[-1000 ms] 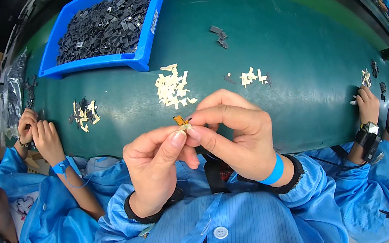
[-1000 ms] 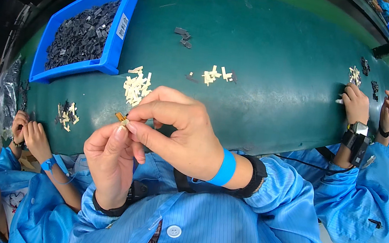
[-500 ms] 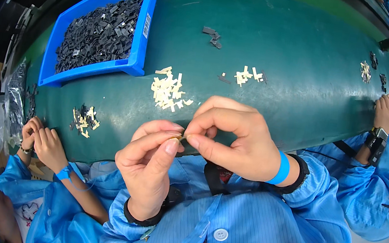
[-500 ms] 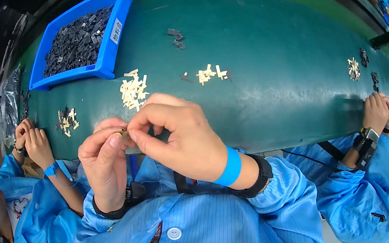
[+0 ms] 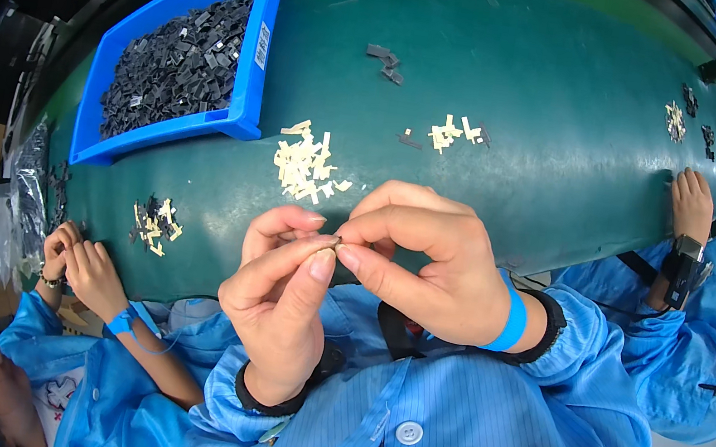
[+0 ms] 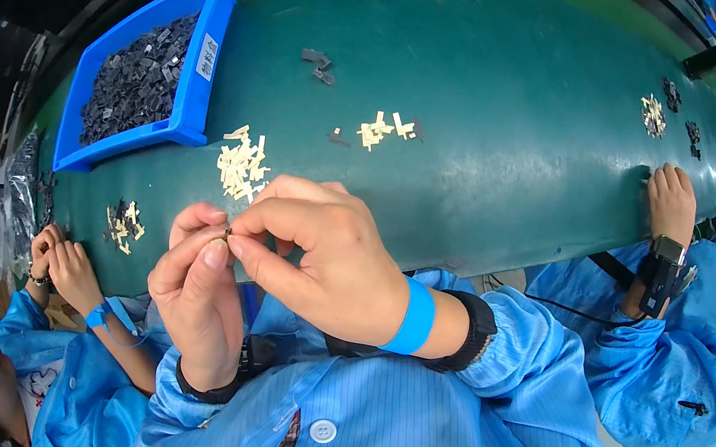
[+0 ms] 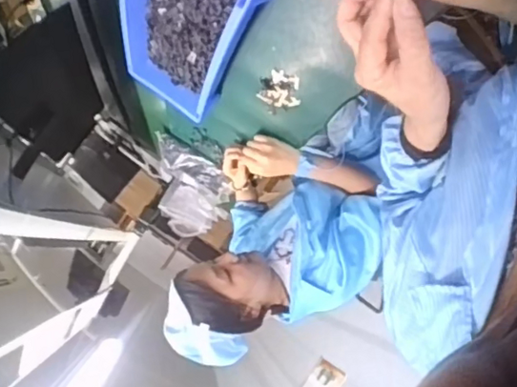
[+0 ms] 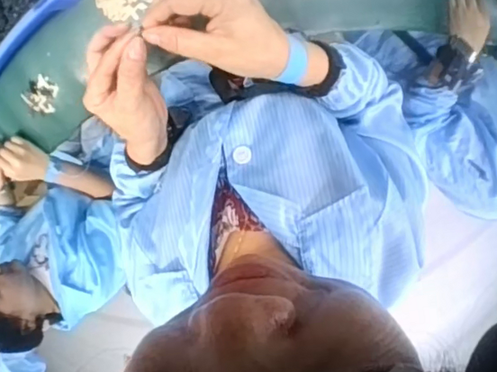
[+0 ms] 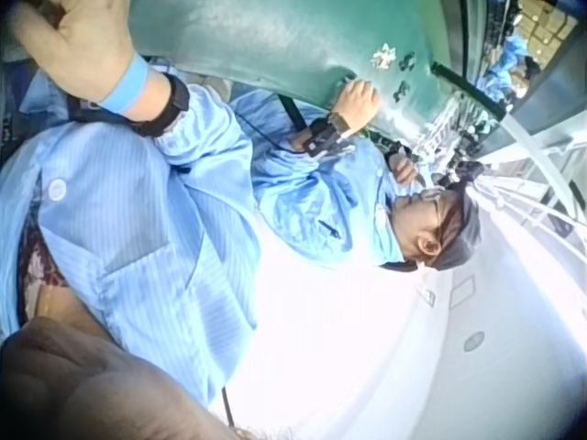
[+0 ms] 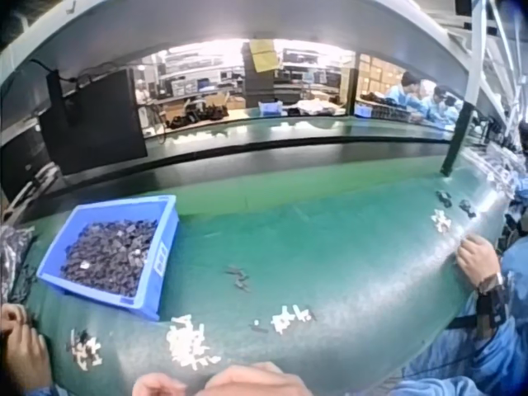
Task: Assemble small plastic and rubber components at an industrial workbench.
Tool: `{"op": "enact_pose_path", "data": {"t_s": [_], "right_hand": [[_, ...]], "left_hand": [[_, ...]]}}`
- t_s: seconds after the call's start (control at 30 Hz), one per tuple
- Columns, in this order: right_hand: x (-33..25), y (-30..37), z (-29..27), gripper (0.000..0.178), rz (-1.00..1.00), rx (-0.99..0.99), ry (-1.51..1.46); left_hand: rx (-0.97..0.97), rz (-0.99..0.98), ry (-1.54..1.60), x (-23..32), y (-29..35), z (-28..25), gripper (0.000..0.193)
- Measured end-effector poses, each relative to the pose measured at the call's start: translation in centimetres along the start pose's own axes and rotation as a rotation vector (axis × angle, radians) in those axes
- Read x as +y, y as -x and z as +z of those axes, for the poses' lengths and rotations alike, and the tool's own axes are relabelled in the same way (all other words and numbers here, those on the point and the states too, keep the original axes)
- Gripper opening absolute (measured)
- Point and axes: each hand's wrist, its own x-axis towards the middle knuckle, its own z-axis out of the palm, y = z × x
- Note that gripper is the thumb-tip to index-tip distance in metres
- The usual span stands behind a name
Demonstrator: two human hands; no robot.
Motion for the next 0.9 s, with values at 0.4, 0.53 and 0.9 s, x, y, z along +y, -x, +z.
{"op": "enact_pose_path", "data": {"t_s": [0.4, 0.53, 0.9], "right_hand": [[1.5, -4.2, -1.3, 0.007, -0.085, 0.014, 0.216], [2.5, -6.6, -1.4, 0.012, -0.12, -0.192, 0.517], [1.9, -6.1, -1.4, 0.017, 0.045, -0.329, 0.033]], "left_hand": [[0.187, -0.01, 0.146, 1.6, -1.2, -2.1, 0.018], [0.146, 0.384, -0.506, 1.7, -1.3, -4.6, 0.014], [-0.059, 0.968, -1.229, 1.4, -1.1, -4.4, 0.032]]}}
